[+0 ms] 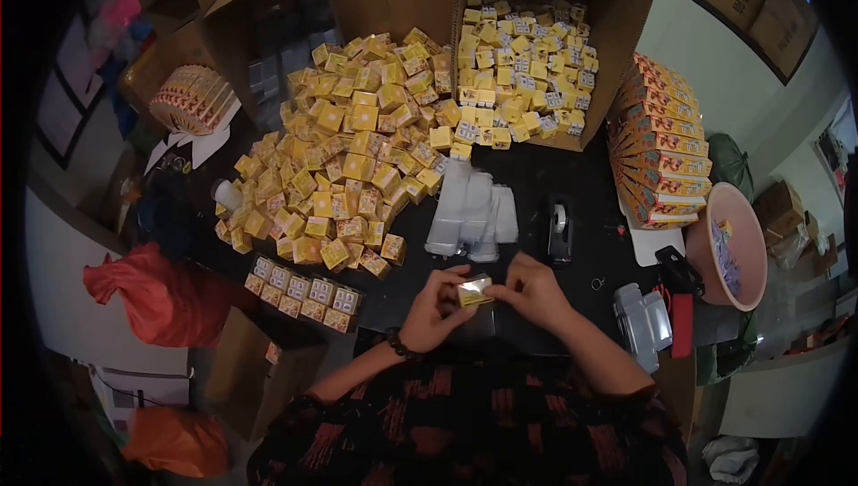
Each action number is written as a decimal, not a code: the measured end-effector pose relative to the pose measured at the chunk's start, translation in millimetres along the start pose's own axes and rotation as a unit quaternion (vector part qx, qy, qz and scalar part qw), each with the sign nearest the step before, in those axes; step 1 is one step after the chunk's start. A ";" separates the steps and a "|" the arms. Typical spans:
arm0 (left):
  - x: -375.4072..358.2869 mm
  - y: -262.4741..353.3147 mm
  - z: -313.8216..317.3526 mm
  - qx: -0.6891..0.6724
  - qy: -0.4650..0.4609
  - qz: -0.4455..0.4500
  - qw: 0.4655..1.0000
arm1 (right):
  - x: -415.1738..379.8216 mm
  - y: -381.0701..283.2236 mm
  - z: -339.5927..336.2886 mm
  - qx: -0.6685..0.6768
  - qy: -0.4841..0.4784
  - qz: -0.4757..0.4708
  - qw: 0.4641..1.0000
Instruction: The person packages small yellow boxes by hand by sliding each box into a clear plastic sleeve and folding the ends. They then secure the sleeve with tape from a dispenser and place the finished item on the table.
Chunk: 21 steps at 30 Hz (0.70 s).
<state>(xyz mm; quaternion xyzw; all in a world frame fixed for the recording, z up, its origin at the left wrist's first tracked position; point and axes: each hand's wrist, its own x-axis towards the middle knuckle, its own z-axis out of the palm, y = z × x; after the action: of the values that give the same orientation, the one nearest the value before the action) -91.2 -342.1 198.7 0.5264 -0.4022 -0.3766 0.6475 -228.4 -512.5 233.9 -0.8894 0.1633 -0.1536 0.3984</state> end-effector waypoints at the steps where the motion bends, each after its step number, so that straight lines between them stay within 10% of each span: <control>1: -6.0 -9.0 -10.3 -0.103 0.035 -0.003 0.994 | 23.8 -3.8 -5.8 0.024 0.008 -0.055 0.998; 5: -50.3 -30.7 -68.0 -0.195 0.023 -0.114 0.974 | 151.1 36.9 -8.6 -0.095 0.141 -0.107 0.980; 12: -87.2 -15.1 -121.8 0.073 -0.240 -0.189 0.949 | 273.2 114.6 22.8 -0.181 0.141 -0.055 0.972; 15: -83.5 -16.7 -129.7 -0.120 -0.170 -0.199 0.958 | 275.5 120.5 13.0 -0.175 0.091 -0.086 0.977; 21: -2.7 21.3 -85.7 -0.033 0.031 -0.080 0.996 | 200.5 53.3 -35.9 0.146 0.060 -0.066 0.985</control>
<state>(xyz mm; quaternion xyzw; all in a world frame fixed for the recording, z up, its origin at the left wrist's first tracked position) -12.3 -303.8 208.9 0.5468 -0.3259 -0.4233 0.6447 -71.5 -652.4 245.0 -0.8198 0.1039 -0.2545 0.5023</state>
